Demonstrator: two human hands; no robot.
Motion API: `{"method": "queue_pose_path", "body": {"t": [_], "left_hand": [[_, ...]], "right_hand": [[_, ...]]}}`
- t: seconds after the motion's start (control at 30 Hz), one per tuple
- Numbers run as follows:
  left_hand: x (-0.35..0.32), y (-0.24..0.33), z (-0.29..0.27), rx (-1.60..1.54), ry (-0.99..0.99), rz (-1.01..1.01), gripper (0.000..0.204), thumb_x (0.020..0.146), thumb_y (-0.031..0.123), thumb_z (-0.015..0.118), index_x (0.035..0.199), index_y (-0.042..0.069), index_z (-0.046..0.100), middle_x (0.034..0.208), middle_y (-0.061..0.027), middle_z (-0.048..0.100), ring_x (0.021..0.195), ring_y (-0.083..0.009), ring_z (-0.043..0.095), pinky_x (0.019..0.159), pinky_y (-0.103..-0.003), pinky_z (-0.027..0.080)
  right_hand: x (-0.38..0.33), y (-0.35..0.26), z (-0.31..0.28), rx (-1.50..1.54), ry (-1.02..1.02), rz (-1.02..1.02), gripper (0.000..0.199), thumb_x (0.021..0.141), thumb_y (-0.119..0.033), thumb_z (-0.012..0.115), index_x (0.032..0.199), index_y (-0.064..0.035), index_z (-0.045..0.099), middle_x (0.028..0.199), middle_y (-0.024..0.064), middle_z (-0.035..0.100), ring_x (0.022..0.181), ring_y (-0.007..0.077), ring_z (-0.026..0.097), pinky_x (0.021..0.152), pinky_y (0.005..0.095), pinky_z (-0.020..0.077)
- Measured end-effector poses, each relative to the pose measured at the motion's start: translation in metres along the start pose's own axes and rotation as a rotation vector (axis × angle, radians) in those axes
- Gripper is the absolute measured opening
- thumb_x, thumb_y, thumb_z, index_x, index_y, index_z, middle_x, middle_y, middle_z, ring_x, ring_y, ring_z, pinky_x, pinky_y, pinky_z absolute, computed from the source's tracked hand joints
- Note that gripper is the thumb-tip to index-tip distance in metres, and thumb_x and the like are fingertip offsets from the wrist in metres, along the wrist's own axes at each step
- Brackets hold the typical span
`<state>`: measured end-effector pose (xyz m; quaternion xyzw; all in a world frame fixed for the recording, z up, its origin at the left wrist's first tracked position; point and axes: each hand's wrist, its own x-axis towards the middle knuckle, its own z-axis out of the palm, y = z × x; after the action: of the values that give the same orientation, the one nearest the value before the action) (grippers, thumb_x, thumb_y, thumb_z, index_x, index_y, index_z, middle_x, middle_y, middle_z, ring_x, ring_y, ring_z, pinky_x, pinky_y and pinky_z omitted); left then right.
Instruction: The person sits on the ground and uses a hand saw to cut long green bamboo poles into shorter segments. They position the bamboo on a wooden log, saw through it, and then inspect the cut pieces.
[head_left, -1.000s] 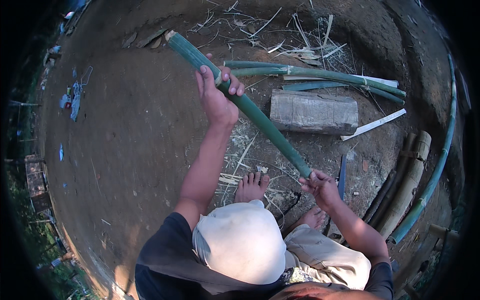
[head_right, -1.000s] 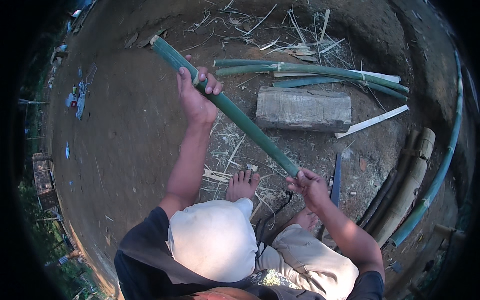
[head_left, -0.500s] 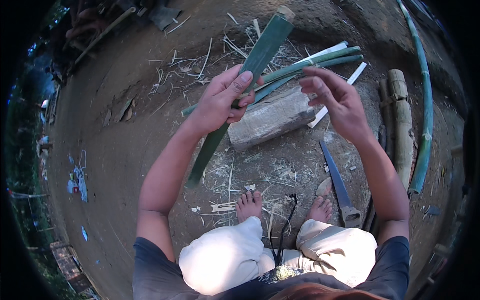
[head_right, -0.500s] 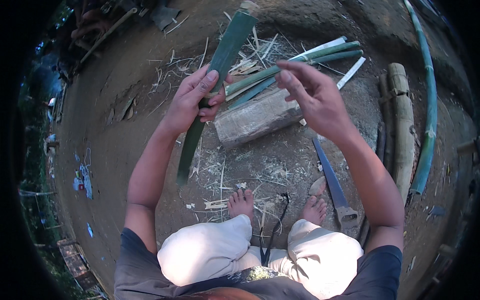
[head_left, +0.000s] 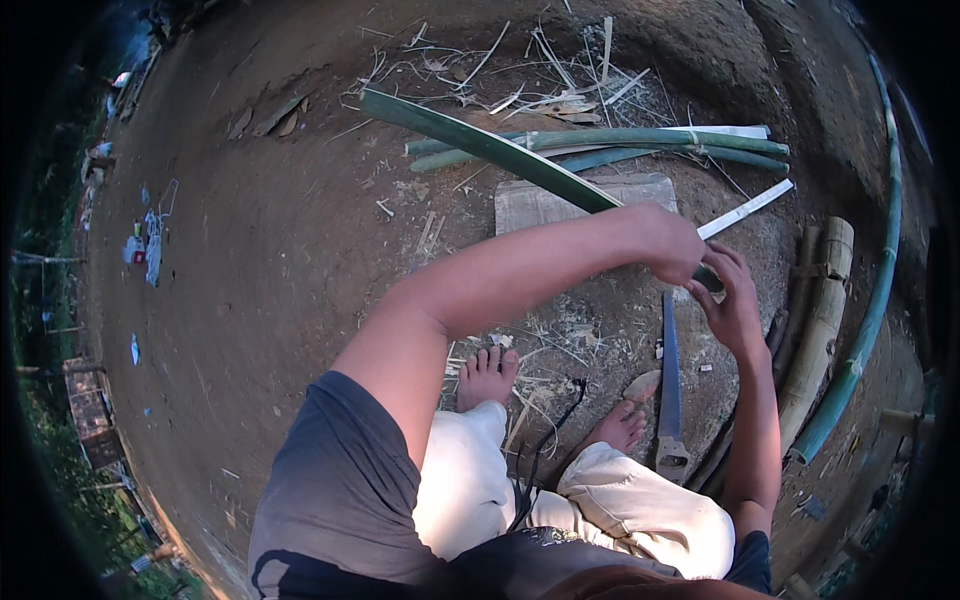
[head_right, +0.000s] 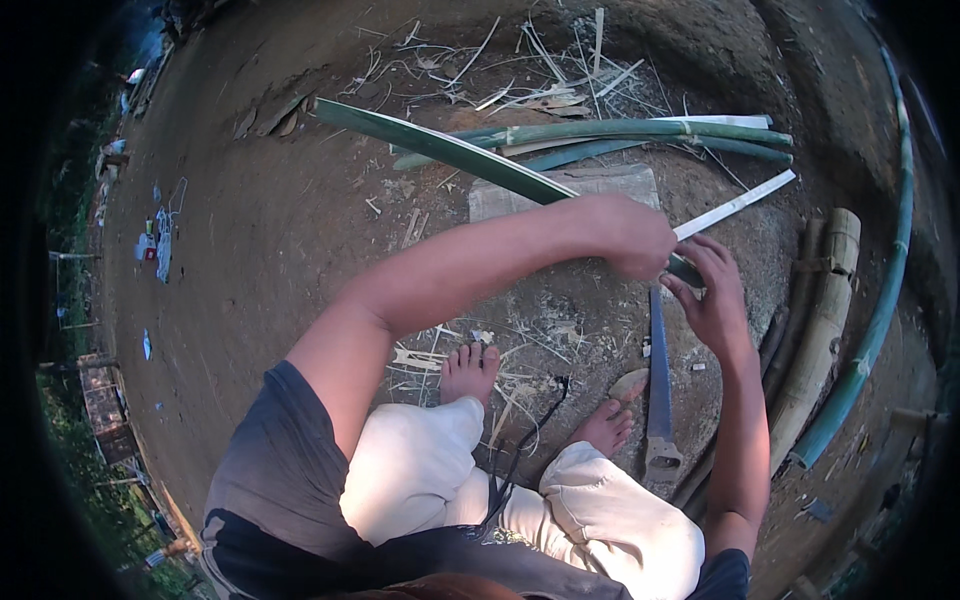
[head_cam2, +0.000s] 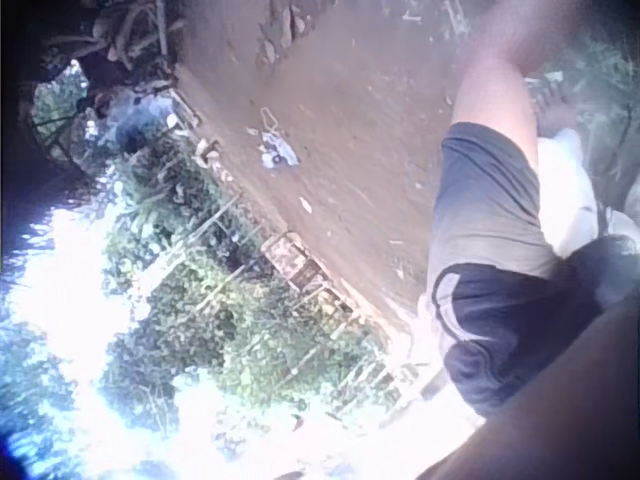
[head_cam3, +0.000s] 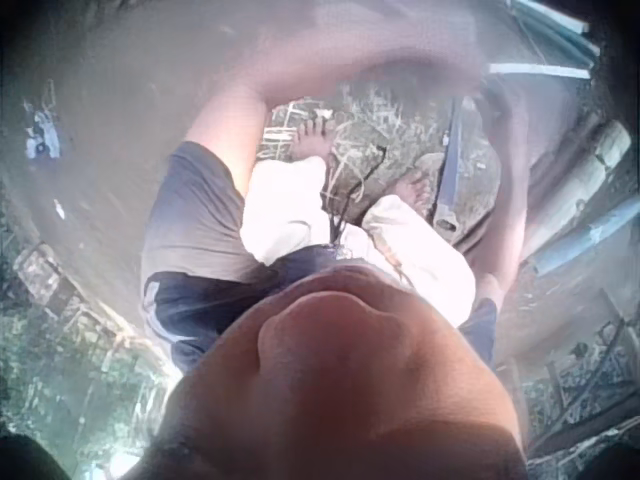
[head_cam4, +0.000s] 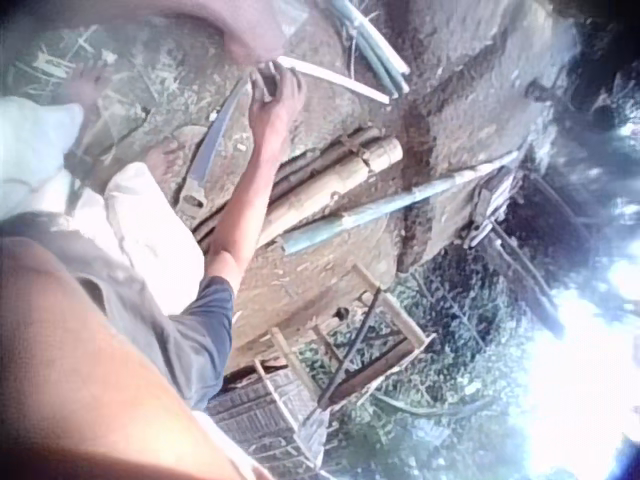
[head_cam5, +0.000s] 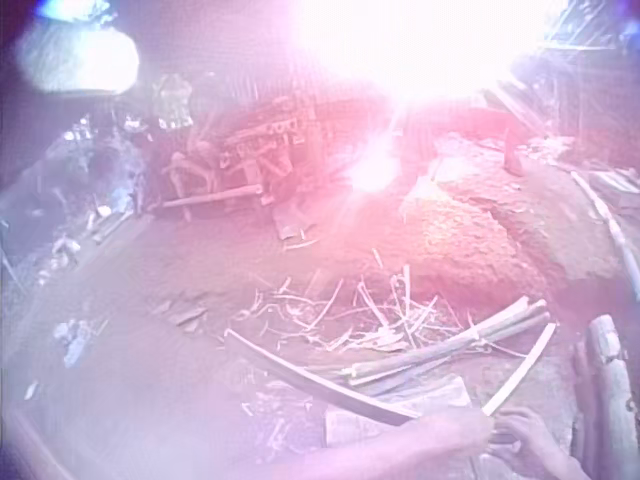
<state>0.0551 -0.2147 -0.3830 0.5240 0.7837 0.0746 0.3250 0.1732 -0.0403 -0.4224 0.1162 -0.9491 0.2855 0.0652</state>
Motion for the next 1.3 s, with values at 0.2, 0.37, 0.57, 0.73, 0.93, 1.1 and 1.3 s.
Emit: {"method": "queue_pose_path", "body": {"t": [0.2, 0.37, 0.57, 0.73, 0.93, 1.1, 1.3], "left_hand": [[-0.004, 0.011, 0.007, 0.220, 0.238, 0.097, 0.033, 0.087, 0.029, 0.065, 0.111, 0.008, 0.072, 0.108, -0.0167, 0.072, 0.108, -0.0341, 0.067, 0.100, -0.049, 0.045], [-0.067, -0.022, -0.009, 0.376, 1.462, 0.184, 0.058, 0.085, 0.028, 0.069, 0.130, -0.003, 0.049, 0.147, -0.0278, 0.036, 0.140, -0.0388, 0.034, 0.108, -0.053, 0.032], [-0.120, -0.094, -0.019, -1.238, 1.763, 0.015, 0.055, 0.102, 0.041, 0.050, 0.133, -0.003, 0.039, 0.119, -0.0191, 0.054, 0.113, -0.0324, 0.054, 0.100, -0.046, 0.042], [-0.124, -0.073, -0.025, -1.784, 1.473, 0.534, 0.049, 0.109, 0.046, 0.025, 0.125, 0.003, 0.044, 0.096, -0.0074, 0.053, 0.080, -0.0219, 0.054, 0.077, -0.039, 0.048], [-0.129, -0.059, -0.028, -1.806, 1.480, 0.625, 0.048, 0.108, 0.051, 0.024, 0.108, 0.008, 0.044, 0.086, -0.0040, 0.043, 0.071, -0.0164, 0.045, 0.068, -0.035, 0.042], [-0.132, -0.039, -0.025, -1.664, 1.536, 0.518, 0.037, 0.109, 0.045, 0.034, 0.106, 0.009, 0.044, 0.085, -0.0032, 0.043, 0.068, -0.0142, 0.046, 0.066, -0.033, 0.044], [-0.122, 0.004, -0.011, -1.365, 1.493, 0.625, 0.024, 0.110, 0.034, 0.035, 0.111, 0.010, 0.041, 0.084, -0.0044, 0.043, 0.067, -0.0113, 0.046, 0.064, -0.030, 0.046]], "right_hand": [[-0.014, 0.027, 0.030, 0.341, -0.160, 0.234, 0.022, 0.089, -0.007, 0.072, 0.106, 0.0012, 0.061, 0.079, 0.0062, 0.062, 0.072, 0.0219, 0.060, 0.067, 0.0338, 0.0456], [-0.029, 0.022, 0.029, 0.787, -0.355, 0.550, 0.018, 0.095, -0.021, 0.069, 0.092, -0.0051, 0.060, 0.070, -0.0052, 0.049, 0.062, 0.0062, 0.044, 0.056, 0.0260, 0.0352], [-0.056, 0.012, 0.047, 1.100, -0.515, 0.629, 0.033, 0.093, -0.036, 0.071, 0.082, -0.0111, 0.052, 0.065, -0.0057, 0.046, 0.056, 0.0066, 0.042, 0.052, 0.0249, 0.0319], [-0.056, 0.003, 0.053, 1.119, -0.515, 0.621, 0.024, 0.094, -0.023, 0.068, 0.080, -0.0104, 0.053, 0.063, -0.0061, 0.047, 0.053, 0.0042, 0.041, 0.050, 0.0239, 0.0320], [-0.060, 0.003, 0.061, 0.895, -0.475, 0.582, 0.027, 0.091, -0.021, 0.072, 0.072, -0.0089, 0.056, 0.061, -0.0060, 0.052, 0.055, 0.0029, 0.045, 0.049, 0.0235, 0.0347], [-0.066, 0.021, 0.077, 0.778, -0.356, 0.445, 0.023, 0.089, -0.019, 0.071, 0.074, -0.0050, 0.060, 0.061, -0.0067, 0.053, 0.056, 0.0027, 0.047, 0.050, 0.0242, 0.0364], [-0.069, 0.022, 0.080, 0.614, -0.107, 0.408, 0.018, 0.083, -0.011, 0.070, 0.071, -0.0017, 0.062, 0.061, -0.0047, 0.055, 0.059, 0.0037, 0.048, 0.052, 0.0267, 0.0375]]}}
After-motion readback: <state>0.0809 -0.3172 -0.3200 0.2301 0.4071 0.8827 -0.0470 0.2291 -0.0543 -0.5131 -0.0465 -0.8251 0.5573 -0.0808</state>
